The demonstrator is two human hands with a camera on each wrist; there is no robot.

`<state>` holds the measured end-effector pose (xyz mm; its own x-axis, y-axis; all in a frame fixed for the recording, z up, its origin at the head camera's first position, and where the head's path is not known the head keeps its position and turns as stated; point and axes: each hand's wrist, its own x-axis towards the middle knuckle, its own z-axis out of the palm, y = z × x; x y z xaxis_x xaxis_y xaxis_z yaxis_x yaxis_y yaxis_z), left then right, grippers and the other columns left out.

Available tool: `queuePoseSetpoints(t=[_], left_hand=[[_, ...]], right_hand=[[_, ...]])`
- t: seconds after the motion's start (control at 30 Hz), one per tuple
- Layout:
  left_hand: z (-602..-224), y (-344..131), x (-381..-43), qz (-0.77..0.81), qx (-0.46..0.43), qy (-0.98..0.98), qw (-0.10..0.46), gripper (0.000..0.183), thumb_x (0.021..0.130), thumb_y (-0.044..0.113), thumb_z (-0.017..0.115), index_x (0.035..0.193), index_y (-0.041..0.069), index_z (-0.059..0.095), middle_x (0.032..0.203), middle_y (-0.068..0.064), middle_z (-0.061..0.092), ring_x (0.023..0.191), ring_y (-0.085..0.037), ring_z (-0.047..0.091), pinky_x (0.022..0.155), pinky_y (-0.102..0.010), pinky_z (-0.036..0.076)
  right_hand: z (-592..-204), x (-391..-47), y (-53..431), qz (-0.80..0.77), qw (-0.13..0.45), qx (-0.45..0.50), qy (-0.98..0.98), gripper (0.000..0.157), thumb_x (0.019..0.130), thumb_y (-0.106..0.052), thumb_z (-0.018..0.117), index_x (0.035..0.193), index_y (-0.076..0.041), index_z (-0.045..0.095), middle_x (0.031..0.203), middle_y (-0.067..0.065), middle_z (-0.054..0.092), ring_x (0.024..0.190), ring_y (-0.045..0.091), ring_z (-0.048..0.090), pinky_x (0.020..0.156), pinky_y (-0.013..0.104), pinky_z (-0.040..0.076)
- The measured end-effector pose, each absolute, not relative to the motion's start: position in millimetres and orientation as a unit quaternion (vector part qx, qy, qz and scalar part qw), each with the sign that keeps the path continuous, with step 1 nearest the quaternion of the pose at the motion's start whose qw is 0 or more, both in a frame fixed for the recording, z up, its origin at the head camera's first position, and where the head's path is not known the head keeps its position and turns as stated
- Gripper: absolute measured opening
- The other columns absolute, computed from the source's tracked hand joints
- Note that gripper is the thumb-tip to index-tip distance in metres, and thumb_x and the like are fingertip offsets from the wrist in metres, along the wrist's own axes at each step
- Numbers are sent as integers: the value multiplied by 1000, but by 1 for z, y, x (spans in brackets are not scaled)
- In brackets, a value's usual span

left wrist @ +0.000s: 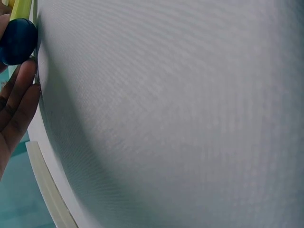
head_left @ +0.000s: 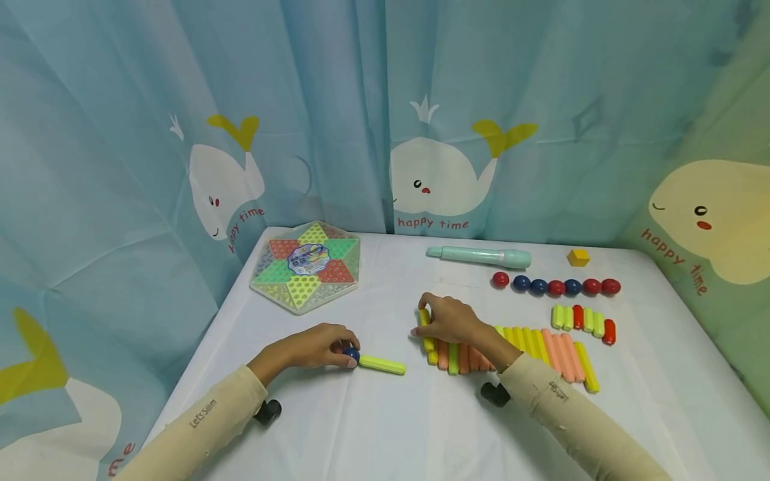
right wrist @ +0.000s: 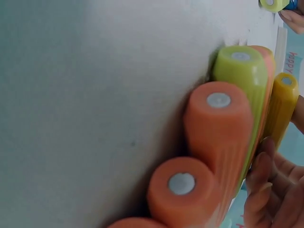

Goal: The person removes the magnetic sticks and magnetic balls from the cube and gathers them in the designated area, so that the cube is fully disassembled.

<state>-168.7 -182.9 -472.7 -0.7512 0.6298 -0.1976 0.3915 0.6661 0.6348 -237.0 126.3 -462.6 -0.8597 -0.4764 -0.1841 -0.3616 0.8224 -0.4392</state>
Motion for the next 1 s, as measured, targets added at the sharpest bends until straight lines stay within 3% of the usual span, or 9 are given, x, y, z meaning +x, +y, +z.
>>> queuePoseSetpoints(t=[0.23, 0.43, 0.7, 0.9, 1.0], left_hand=[[-474, -184, -169, 300, 282, 887, 209, 27, 95, 34, 71, 116, 18, 70, 101, 10, 65, 89, -4, 58, 82, -24, 51], [-473, -184, -169, 300, 280, 887, 211, 26, 94, 34, 71, 115, 19, 70, 99, 10, 64, 87, -5, 58, 80, -24, 50], [-473, -181, -170, 293, 277, 890, 211, 28, 94, 35, 72, 116, 17, 70, 97, 10, 64, 86, -5, 57, 79, -24, 50], [-469, -180, -170, 257, 270, 902, 218, 33, 89, 41, 76, 108, 15, 69, 78, 10, 58, 70, -4, 51, 64, -22, 44], [-469, -180, -170, 247, 267, 904, 225, 34, 89, 38, 76, 113, 15, 68, 76, 10, 58, 68, -3, 50, 63, -21, 43]], right_hand=[[-458, -237, 125, -160, 146, -239, 946, 51, 78, -52, 83, 109, -14, 70, 72, 0, 57, 67, 17, 53, 59, 30, 40], [-451, -240, 129, -158, 169, -247, 941, 39, 79, -45, 84, 102, -15, 74, 82, 0, 65, 71, 16, 56, 62, 31, 46], [-450, -244, 134, -151, 187, -252, 937, 38, 83, -40, 82, 111, -16, 73, 94, 1, 71, 83, 17, 62, 76, 39, 53], [-449, -241, 138, -165, 170, -262, 936, 38, 85, -38, 80, 113, -14, 71, 91, 1, 71, 79, 15, 61, 72, 37, 53], [-446, -239, 139, -178, 156, -272, 933, 36, 87, -36, 79, 114, -13, 70, 86, 0, 69, 74, 14, 60, 67, 33, 52]])
